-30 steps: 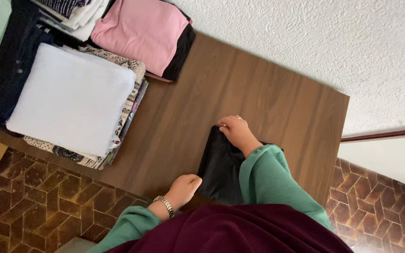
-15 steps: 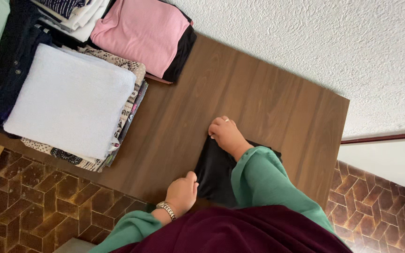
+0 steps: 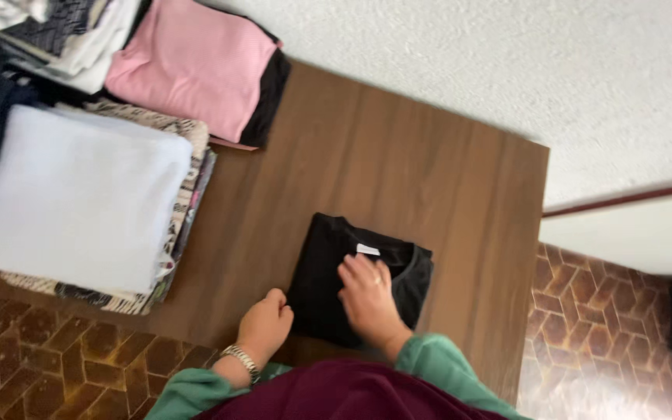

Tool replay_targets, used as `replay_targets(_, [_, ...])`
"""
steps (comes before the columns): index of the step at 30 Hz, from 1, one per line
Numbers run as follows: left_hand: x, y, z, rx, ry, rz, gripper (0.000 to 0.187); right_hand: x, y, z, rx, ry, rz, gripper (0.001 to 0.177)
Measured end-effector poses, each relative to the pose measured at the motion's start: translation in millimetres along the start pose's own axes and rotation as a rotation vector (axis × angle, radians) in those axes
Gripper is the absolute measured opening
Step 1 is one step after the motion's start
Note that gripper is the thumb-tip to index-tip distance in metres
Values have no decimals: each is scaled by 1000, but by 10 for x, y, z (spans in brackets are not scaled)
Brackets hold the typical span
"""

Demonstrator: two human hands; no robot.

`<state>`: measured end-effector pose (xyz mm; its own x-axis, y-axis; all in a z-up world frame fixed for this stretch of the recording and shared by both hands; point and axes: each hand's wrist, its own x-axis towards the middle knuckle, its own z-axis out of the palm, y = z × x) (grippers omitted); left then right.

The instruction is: The person folds a light green shirt and places it on a stack of folded items, then picks up a black shirt from a bed, spreads it on a table, and folds it.

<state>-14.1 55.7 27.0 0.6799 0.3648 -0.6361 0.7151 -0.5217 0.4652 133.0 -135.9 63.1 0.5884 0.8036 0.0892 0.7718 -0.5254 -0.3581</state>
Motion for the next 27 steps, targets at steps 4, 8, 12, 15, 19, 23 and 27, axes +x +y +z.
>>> replay_targets(4, [-19,-36,-45,132,-51,12,9,-243,-27,263,-91,-144,17,63])
replay_targets(8, [-24,-119,-103,195,-70,-10,18,-126,125,367,132,-154,-15,54])
replay_targets(12, [-81,73,-321,254,-14,15,7,-358,425,63,382,255,142,50])
replay_targets(15, [87,147,-252,212,216,447,9,-644,801,51,308,493,642,29])
replay_targets(19, [199,531,-130,423,290,700,50,-707,1224,216,322,277,1118,37])
replay_targets(23, [362,559,-72,604,198,528,66,-526,1349,404,296,221,1086,35])
replay_targets(27, [508,427,-21,661,165,511,69,-458,1292,260,438,332,1060,19])
